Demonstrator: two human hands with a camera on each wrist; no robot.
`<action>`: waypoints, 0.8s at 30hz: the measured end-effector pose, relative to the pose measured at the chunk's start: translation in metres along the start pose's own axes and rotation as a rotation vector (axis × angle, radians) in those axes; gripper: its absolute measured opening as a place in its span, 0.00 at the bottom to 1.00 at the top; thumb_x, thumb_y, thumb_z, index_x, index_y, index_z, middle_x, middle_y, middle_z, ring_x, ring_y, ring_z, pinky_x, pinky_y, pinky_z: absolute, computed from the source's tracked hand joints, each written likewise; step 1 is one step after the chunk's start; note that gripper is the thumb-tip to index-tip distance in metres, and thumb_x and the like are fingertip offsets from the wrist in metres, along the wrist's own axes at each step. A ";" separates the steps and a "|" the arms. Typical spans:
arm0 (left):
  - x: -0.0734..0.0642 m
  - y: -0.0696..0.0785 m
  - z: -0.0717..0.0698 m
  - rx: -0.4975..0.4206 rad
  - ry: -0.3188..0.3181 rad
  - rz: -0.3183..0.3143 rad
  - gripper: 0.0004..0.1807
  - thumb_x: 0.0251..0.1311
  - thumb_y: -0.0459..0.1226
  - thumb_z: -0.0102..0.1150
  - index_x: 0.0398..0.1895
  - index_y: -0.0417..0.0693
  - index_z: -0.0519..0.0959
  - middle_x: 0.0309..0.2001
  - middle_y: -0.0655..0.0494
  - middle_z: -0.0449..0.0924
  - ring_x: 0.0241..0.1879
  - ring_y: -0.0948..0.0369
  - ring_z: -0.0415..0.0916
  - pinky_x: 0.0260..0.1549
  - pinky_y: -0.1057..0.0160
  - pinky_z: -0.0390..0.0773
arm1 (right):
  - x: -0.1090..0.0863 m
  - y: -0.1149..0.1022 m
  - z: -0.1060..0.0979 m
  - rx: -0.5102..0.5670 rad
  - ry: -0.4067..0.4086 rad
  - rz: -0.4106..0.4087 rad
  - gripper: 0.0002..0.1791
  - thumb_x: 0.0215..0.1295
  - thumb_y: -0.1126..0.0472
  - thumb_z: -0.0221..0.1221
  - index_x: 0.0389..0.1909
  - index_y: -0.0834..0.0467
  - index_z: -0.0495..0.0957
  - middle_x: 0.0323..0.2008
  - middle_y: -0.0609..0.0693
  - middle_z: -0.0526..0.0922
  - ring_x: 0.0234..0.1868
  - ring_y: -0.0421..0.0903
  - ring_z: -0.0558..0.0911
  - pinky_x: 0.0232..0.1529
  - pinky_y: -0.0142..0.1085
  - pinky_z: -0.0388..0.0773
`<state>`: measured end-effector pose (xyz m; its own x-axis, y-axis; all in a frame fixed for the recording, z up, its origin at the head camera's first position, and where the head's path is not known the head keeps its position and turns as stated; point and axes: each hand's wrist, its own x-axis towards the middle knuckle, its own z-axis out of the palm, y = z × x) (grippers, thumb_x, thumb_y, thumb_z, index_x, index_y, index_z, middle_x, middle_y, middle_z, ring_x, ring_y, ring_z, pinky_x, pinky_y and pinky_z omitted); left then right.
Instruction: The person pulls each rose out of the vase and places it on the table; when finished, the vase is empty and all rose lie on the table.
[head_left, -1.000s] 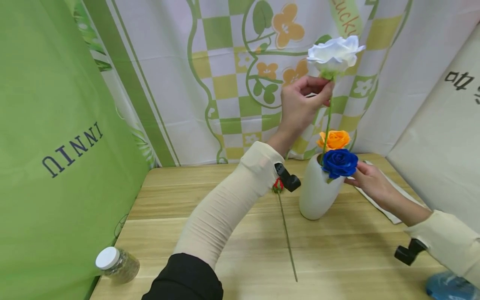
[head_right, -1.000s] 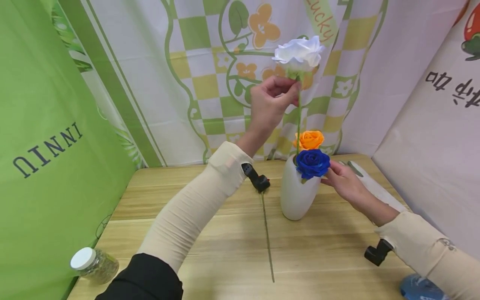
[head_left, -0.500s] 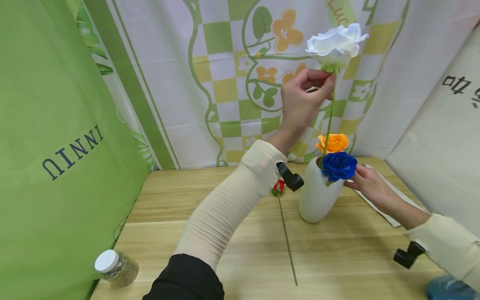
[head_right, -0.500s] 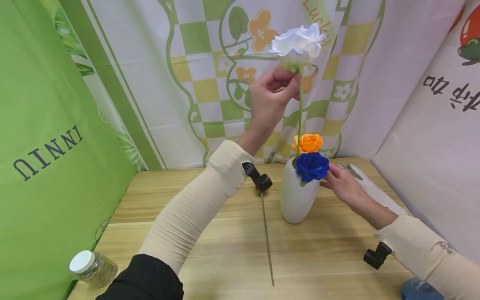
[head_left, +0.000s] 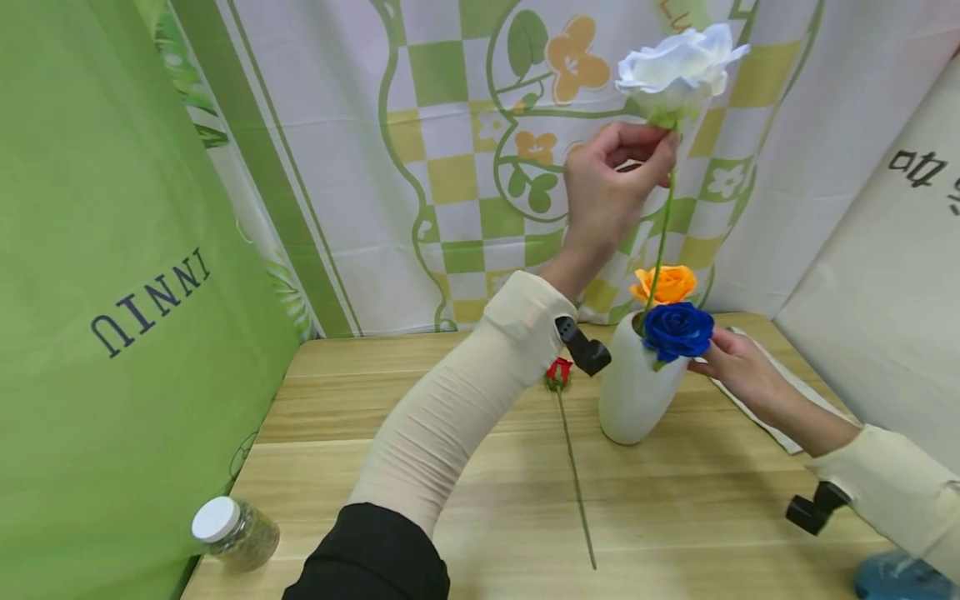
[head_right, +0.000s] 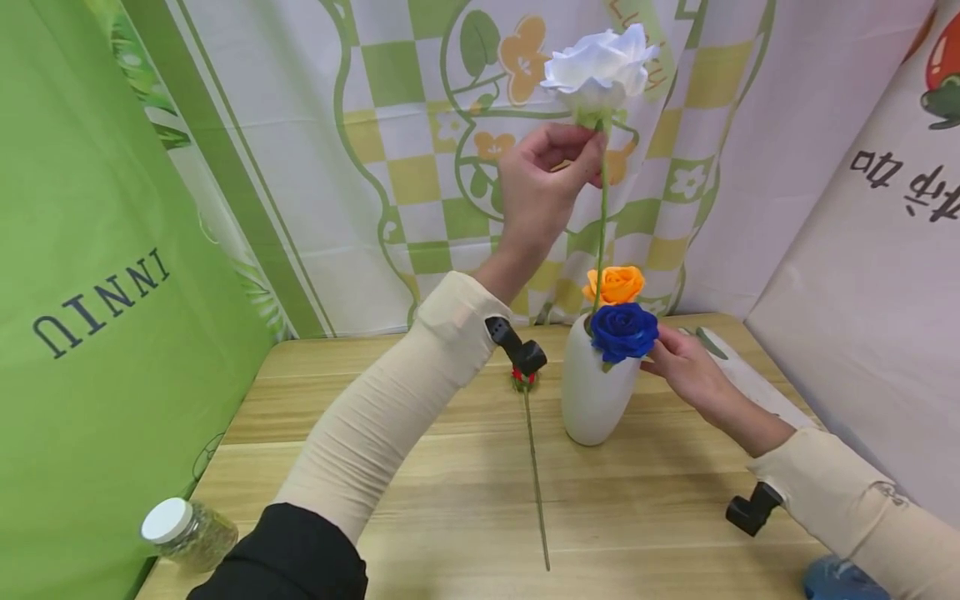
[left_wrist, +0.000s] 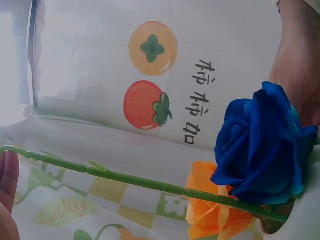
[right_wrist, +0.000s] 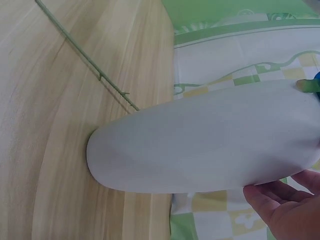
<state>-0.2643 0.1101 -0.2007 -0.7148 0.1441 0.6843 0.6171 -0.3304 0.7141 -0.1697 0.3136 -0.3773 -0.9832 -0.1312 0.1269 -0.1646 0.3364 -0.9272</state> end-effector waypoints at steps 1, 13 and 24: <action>0.001 0.001 0.000 0.005 -0.002 -0.002 0.06 0.59 0.26 0.66 0.37 0.30 0.81 0.31 0.37 0.85 0.22 0.58 0.81 0.26 0.61 0.86 | 0.000 0.000 0.000 0.002 0.000 -0.003 0.30 0.81 0.51 0.41 0.70 0.71 0.61 0.48 0.17 0.73 0.49 0.17 0.76 0.46 0.18 0.80; 0.011 0.014 0.000 -0.023 0.017 0.027 0.07 0.60 0.26 0.65 0.39 0.29 0.80 0.33 0.36 0.86 0.23 0.57 0.82 0.25 0.61 0.86 | -0.001 0.001 -0.001 0.016 0.000 -0.002 0.21 0.81 0.51 0.41 0.66 0.58 0.67 0.49 0.18 0.74 0.49 0.18 0.76 0.46 0.19 0.81; 0.016 0.028 -0.004 -0.078 -0.051 0.119 0.08 0.60 0.25 0.64 0.40 0.26 0.79 0.33 0.32 0.83 0.21 0.59 0.80 0.15 0.67 0.73 | -0.002 0.001 -0.001 0.003 -0.001 0.006 0.28 0.82 0.51 0.41 0.71 0.66 0.63 0.49 0.17 0.72 0.50 0.16 0.75 0.46 0.19 0.81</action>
<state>-0.2595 0.0994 -0.1702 -0.6195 0.1460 0.7713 0.6674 -0.4192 0.6154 -0.1683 0.3150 -0.3776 -0.9840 -0.1305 0.1213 -0.1588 0.3340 -0.9291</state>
